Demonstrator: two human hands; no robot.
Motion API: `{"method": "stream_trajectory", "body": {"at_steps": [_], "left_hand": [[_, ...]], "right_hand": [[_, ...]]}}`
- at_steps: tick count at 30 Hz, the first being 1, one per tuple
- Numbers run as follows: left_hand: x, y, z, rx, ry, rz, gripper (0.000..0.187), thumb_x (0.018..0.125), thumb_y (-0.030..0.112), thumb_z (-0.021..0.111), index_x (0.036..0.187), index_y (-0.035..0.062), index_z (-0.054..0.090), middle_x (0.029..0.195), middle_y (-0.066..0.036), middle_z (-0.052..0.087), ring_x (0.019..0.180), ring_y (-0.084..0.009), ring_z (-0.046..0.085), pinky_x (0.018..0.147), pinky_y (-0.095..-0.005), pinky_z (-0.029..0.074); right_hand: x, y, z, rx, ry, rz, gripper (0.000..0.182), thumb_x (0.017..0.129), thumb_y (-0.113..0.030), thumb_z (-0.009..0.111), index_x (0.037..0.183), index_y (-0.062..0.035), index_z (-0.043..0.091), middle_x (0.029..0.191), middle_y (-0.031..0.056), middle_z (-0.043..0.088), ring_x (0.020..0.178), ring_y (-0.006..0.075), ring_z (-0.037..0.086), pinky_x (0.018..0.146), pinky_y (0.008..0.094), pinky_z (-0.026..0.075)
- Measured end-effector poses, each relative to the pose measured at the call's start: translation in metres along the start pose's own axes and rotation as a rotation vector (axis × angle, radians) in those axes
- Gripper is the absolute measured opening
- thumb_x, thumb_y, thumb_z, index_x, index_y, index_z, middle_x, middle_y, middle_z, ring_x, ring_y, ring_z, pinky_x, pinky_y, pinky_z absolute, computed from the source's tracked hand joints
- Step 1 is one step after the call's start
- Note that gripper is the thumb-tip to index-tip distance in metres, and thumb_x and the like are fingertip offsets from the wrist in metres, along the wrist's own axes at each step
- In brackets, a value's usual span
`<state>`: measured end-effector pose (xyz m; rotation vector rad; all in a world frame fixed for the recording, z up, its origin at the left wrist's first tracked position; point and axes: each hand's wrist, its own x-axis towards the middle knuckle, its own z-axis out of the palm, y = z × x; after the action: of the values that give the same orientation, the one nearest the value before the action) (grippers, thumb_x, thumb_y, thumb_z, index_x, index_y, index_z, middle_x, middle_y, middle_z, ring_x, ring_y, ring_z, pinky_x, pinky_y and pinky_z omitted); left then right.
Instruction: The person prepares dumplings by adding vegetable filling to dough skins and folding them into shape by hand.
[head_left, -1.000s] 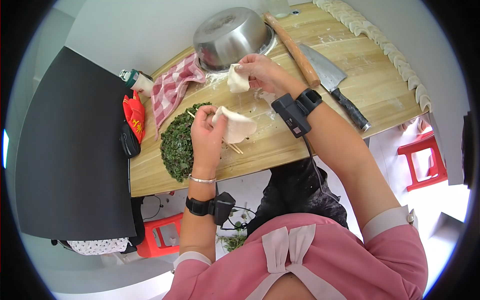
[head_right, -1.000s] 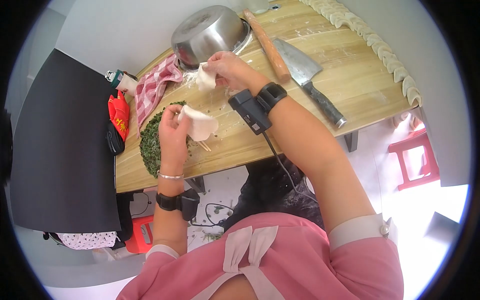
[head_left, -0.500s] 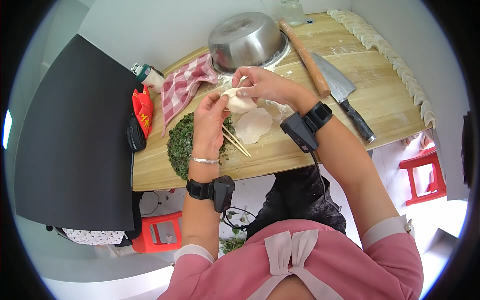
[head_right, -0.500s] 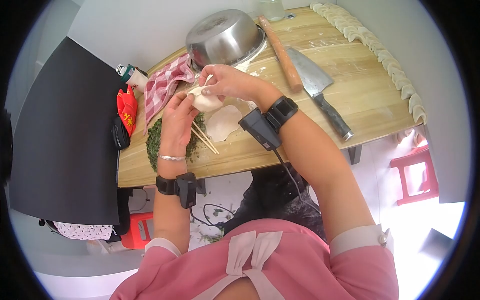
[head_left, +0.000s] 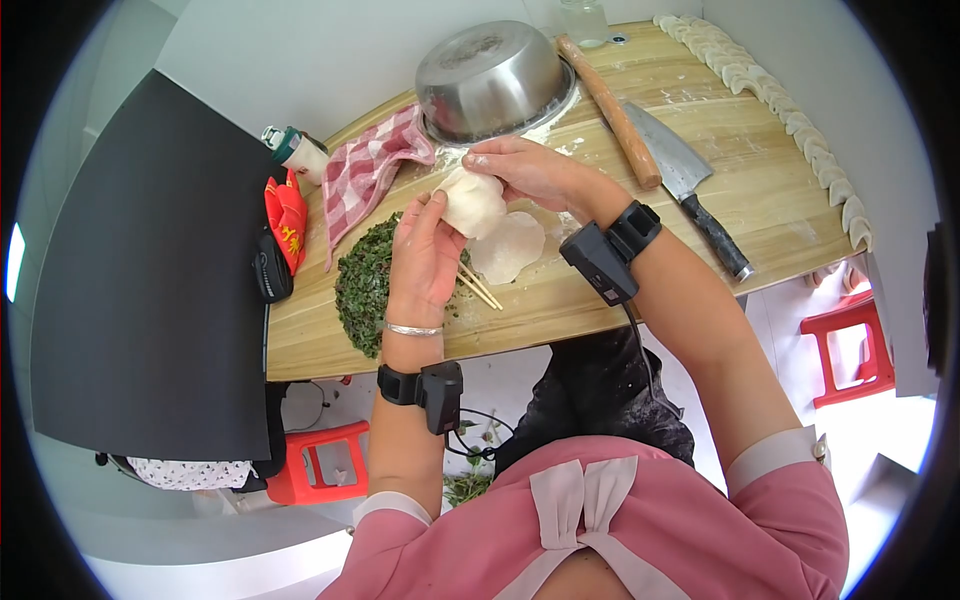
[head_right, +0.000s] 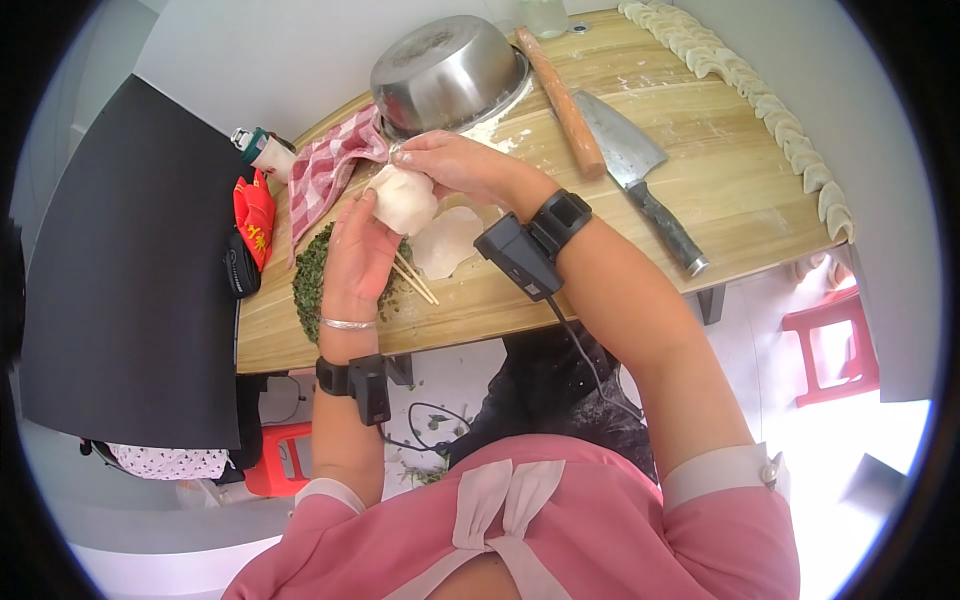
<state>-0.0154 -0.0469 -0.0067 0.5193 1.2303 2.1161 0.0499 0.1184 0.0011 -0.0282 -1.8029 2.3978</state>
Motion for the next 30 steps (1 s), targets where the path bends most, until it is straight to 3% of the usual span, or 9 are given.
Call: {"method": "stream_trajectory", "body": {"at_steps": [4,9,13,16,18,22,25,27,30], "left_hand": [[0.003,-0.003,-0.006,-0.089,-0.021,-0.035,0.020,0.092,0.015,0.057,0.108,0.0054,0.051,0.107,-0.008,0.060,0.100,-0.0183,0.060,0.089,-0.0346,0.050],[0.001,-0.005,-0.004,-0.097,0.015,-0.019,0.022,0.092,0.018,0.058,0.109,0.0052,0.051,0.108,-0.008,0.060,0.099,-0.0189,0.060,0.087,-0.0350,0.051],[-0.001,-0.004,-0.002,-0.090,0.035,-0.008,0.022,0.093,0.019,0.058,0.108,0.0050,0.051,0.108,-0.008,0.060,0.099,-0.0188,0.060,0.087,-0.0348,0.051],[0.000,-0.005,-0.003,-0.176,0.027,-0.098,0.022,0.093,0.020,0.058,0.108,0.0047,0.051,0.107,-0.007,0.060,0.098,-0.0177,0.060,0.087,-0.0338,0.051],[-0.004,-0.006,0.000,-0.016,0.026,-0.037,0.022,0.093,0.019,0.057,0.109,0.0041,0.052,0.103,-0.005,0.061,0.094,-0.0147,0.060,0.081,-0.0297,0.051],[-0.005,-0.006,-0.005,-0.112,0.016,-0.120,0.020,0.093,0.017,0.058,0.107,0.0040,0.053,0.096,-0.003,0.061,0.085,-0.0115,0.059,0.072,-0.0252,0.050],[-0.007,-0.009,-0.015,-0.006,-0.172,-0.150,0.024,0.092,0.013,0.059,0.112,0.0043,0.051,0.105,-0.005,0.060,0.088,-0.0124,0.059,0.074,-0.0265,0.051],[-0.007,-0.012,-0.013,-0.026,0.012,-0.047,0.020,0.090,0.009,0.061,0.107,0.0045,0.052,0.096,-0.003,0.061,0.078,-0.0090,0.057,0.068,-0.0227,0.050],[-0.013,-0.009,-0.005,0.085,0.125,0.065,0.015,0.090,0.007,0.059,0.105,0.0020,0.056,0.089,-0.005,0.062,0.072,-0.0085,0.058,0.065,-0.0195,0.048]], "right_hand": [[0.012,0.011,-0.010,0.042,-0.190,-0.026,0.014,0.092,-0.025,0.059,0.095,-0.0122,0.055,0.083,-0.0036,0.060,0.075,0.0055,0.057,0.065,0.0228,0.049],[0.009,0.009,-0.006,0.035,-0.093,0.020,0.012,0.091,-0.024,0.060,0.093,-0.0119,0.056,0.082,-0.0047,0.059,0.072,0.0033,0.055,0.064,0.0210,0.047],[0.009,0.010,-0.006,0.046,-0.164,0.023,0.011,0.092,-0.023,0.059,0.091,-0.0117,0.057,0.080,-0.0062,0.057,0.069,0.0023,0.052,0.061,0.0202,0.045],[0.009,0.012,-0.004,0.063,-0.124,0.014,0.011,0.093,-0.023,0.058,0.091,-0.0116,0.058,0.078,-0.0072,0.056,0.066,0.0019,0.049,0.057,0.0200,0.042],[0.011,0.012,-0.004,-0.009,-0.127,0.012,0.012,0.093,-0.023,0.056,0.091,-0.0116,0.058,0.076,-0.0074,0.055,0.064,0.0014,0.048,0.054,0.0188,0.040],[0.013,0.013,0.000,0.006,-0.006,-0.098,0.013,0.094,-0.024,0.055,0.091,-0.0113,0.058,0.075,-0.0068,0.055,0.062,0.0013,0.048,0.051,0.0171,0.037],[0.013,0.010,-0.004,0.026,0.044,-0.135,0.014,0.094,-0.024,0.056,0.091,-0.0111,0.058,0.075,-0.0060,0.056,0.059,0.0019,0.048,0.048,0.0173,0.036],[0.012,0.008,-0.006,-0.006,0.064,-0.151,0.015,0.093,-0.025,0.057,0.090,-0.0110,0.058,0.076,-0.0055,0.057,0.059,0.0025,0.048,0.046,0.0186,0.035],[0.010,0.005,-0.005,-0.004,0.061,-0.174,0.014,0.092,-0.025,0.059,0.090,-0.0107,0.058,0.075,-0.0051,0.057,0.059,0.0029,0.050,0.046,0.0191,0.037]]}}
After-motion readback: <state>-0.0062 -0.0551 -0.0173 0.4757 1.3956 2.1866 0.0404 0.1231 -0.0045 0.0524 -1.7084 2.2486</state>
